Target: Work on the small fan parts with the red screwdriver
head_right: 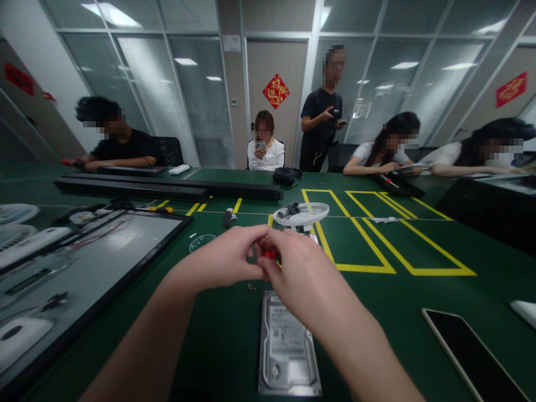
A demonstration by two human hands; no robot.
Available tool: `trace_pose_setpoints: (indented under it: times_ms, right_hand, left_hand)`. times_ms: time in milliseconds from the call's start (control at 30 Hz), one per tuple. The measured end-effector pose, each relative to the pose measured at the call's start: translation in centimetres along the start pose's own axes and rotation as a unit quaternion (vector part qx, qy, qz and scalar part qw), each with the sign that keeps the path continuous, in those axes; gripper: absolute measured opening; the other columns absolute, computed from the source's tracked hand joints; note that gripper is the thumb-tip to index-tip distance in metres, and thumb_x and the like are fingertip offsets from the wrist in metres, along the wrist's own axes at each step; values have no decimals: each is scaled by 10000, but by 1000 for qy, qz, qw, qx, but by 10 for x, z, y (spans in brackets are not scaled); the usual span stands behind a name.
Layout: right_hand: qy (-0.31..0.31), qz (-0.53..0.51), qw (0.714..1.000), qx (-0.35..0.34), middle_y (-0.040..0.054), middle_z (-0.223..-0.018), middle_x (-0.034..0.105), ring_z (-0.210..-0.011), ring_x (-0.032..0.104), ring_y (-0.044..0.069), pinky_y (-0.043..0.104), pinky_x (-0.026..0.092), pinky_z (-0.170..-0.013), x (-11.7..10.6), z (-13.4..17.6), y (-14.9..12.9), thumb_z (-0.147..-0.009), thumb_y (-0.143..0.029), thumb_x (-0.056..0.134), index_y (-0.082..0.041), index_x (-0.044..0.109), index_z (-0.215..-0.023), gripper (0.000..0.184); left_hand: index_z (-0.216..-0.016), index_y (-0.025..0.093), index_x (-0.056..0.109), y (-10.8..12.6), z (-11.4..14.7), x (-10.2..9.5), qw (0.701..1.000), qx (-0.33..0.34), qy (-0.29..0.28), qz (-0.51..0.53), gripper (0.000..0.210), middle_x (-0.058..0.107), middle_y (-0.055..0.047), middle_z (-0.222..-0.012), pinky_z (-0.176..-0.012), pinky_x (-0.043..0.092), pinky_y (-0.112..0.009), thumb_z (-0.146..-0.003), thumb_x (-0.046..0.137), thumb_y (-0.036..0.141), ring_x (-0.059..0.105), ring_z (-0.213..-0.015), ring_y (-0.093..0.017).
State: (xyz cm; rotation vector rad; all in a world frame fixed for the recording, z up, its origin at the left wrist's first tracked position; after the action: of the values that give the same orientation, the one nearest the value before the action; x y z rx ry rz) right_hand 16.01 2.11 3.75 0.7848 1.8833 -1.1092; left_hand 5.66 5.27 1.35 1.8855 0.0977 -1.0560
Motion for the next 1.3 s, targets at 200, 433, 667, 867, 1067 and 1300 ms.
trace_pose_setpoints:
  times_ms: [200, 433, 667, 867, 1067, 1300]
  right_hand:
    - [-15, -5, 1000, -5, 34, -1006, 729, -908, 665, 214, 328, 452, -771, 3, 0, -1, -895, -42, 585, -235, 715, -1047, 278]
    - [-2, 3, 1000, -4, 36, -991, 712, -894, 646, 226, 337, 443, -755, 1, 1, 1, -898, -144, 672, -231, 700, -1012, 146]
    - [-5, -22, 1000, -16, 23, -1027, 722, -935, 654, 214, 330, 453, -795, 2, -1, -1, -902, -73, 617, -240, 697, -1050, 237]
    - [-8, 11, 1000, -2, 34, -971, 707, -878, 646, 220, 333, 441, -746, 2, 0, 0, -907, -139, 658, -234, 705, -1015, 152]
    - [-6, -5, 1000, -14, 27, -1010, 711, -911, 650, 213, 338, 448, -781, 2, 1, -1, -914, -93, 614, -247, 704, -1063, 232]
    - [3, 2, 1000, -16, 23, -980, 707, -886, 646, 216, 341, 449, -759, 2, -1, 1, -896, -103, 641, -240, 695, -1023, 194]
  left_hand:
    - [-1122, 202, 679, 7, 1, -3, 1000, 18, 9, -19, 362, 743, -38, -1098, -770, 478, -297, -764, 711, 152, 662, -949, -198]
    - [-1121, 204, 663, 0, -1, -1, 1000, -3, 0, 7, 389, 744, -24, -1045, -737, 489, -287, -742, 743, 168, 672, -905, -194]
    - [-1152, 210, 673, 4, 0, -3, 1000, 15, 9, -11, 410, 747, -30, -1118, -803, 495, -299, -752, 722, 135, 677, -980, -202]
    - [-1115, 210, 671, 4, 1, -3, 1000, 9, 9, 11, 380, 745, -14, -1060, -748, 486, -275, -745, 749, 175, 673, -926, -189]
    - [-1136, 210, 673, 5, 1, -3, 1000, 11, 12, -8, 395, 747, -24, -1082, -739, 477, -279, -753, 707, 118, 664, -913, -187]
    - [-1127, 205, 673, 5, 1, -3, 1000, 17, 11, 2, 386, 745, -28, -1098, -762, 485, -282, -752, 757, 173, 668, -940, -194]
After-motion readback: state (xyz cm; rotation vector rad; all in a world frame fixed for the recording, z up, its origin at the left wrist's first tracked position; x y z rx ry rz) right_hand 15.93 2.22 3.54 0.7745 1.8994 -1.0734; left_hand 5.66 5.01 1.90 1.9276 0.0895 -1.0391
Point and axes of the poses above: each hand's wrist, its own z-axis away from the middle knuckle, its own x-axis out of the palm, y = z × x, the point moved 8 cm from there along -z, towards the middle knuckle
